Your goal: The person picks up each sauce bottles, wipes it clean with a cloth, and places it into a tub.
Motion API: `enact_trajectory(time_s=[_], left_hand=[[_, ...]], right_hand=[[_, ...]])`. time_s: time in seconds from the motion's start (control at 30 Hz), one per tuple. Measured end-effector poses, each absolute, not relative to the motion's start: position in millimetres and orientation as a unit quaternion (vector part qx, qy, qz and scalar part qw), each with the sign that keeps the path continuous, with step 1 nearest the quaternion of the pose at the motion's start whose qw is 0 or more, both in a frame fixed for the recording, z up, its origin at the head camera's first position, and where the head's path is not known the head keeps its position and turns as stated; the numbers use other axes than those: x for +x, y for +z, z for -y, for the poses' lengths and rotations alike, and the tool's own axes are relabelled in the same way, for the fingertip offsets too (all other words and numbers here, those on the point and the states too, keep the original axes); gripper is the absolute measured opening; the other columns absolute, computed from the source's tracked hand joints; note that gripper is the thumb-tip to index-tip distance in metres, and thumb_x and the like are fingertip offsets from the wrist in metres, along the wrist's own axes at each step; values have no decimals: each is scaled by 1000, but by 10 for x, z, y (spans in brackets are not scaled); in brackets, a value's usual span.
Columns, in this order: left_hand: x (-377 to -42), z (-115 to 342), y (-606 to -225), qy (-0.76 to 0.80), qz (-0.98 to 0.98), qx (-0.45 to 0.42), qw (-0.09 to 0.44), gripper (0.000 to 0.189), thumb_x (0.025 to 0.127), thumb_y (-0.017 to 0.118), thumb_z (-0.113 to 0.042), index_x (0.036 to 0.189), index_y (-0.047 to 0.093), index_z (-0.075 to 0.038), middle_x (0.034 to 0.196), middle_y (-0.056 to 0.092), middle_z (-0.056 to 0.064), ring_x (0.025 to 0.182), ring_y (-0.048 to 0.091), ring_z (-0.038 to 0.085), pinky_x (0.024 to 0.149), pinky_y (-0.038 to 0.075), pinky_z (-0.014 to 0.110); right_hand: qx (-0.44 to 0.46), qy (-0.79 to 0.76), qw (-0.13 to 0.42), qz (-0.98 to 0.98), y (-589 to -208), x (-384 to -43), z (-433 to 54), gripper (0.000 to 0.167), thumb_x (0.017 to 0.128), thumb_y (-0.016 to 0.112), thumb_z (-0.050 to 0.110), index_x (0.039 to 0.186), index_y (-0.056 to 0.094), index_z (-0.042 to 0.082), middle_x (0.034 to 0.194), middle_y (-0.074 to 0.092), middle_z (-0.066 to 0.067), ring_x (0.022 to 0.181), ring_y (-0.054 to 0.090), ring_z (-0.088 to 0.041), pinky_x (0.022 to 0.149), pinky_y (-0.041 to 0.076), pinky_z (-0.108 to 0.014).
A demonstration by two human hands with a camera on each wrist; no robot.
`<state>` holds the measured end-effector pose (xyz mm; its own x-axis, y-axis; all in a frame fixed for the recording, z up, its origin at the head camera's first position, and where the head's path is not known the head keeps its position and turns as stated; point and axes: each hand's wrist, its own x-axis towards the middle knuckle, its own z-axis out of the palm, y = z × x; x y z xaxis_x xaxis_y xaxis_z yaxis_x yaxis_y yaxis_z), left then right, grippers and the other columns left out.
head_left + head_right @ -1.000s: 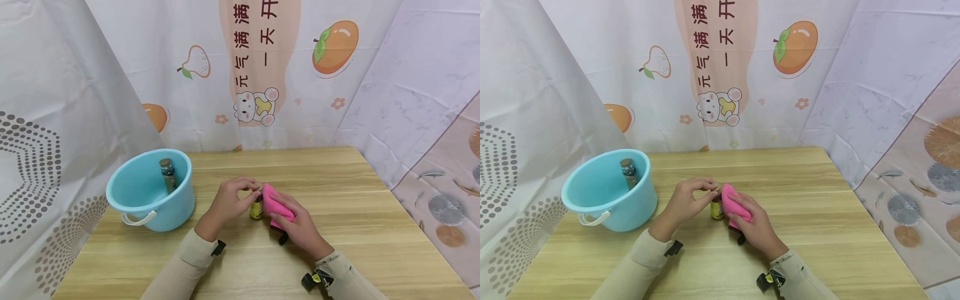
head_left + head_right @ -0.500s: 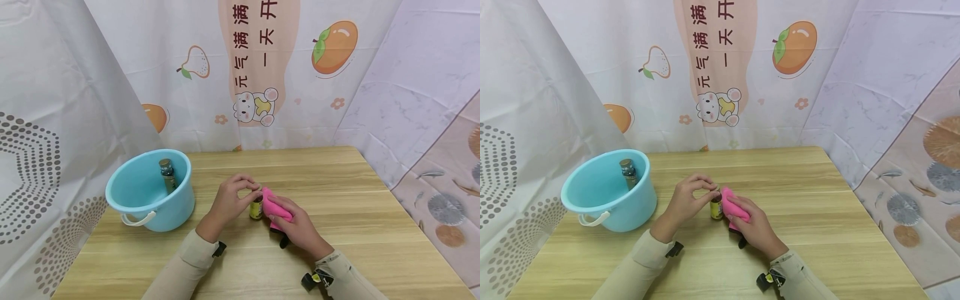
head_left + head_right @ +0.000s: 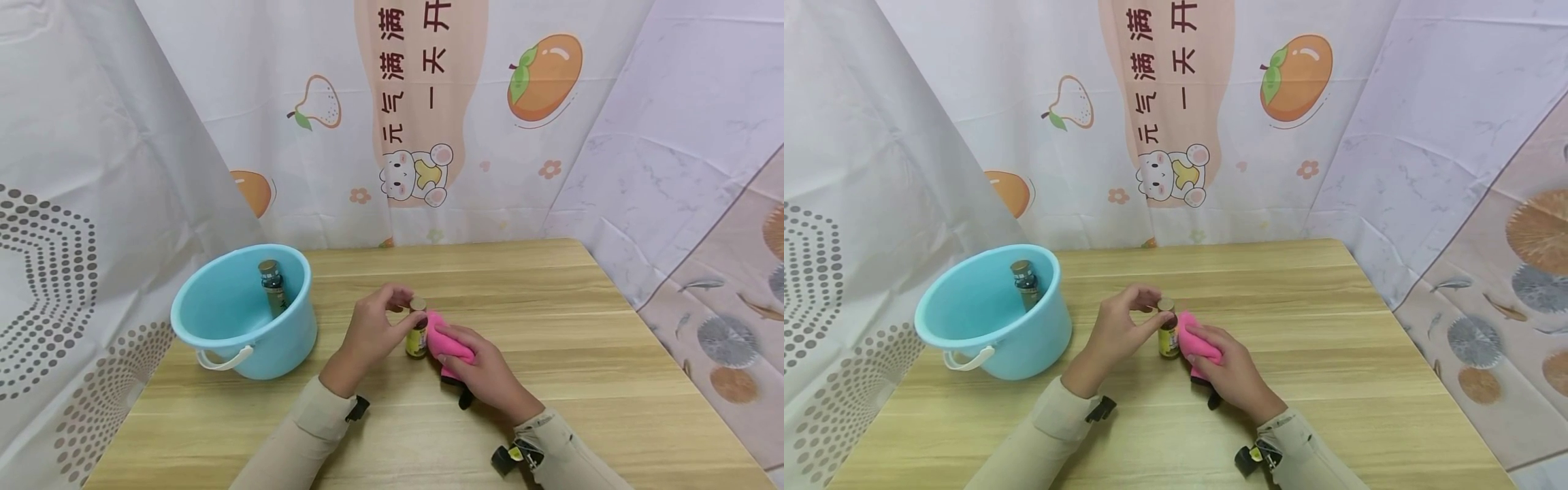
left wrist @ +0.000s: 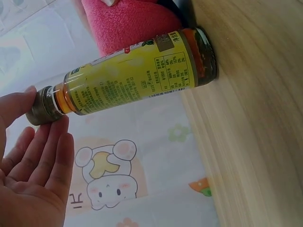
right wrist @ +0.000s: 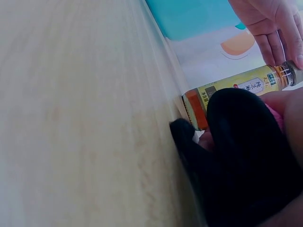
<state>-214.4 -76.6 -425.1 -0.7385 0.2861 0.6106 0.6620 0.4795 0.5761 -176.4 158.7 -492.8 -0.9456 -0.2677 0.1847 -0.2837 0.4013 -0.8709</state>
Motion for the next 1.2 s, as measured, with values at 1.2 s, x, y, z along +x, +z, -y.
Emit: enact_trajectory(time_s=[1.2], left_hand=[[-2148,842,-4206,-494,830,-241,97,31,86,86,-18,111,68,-16,106,76,-3,97,74,10,88,62,27]], right_hand=[[226,563,95,790,-4908,-1749,-1577,48,96,75,16,141,64,27,156,51,-1,137,53,-24,101,52,-20]])
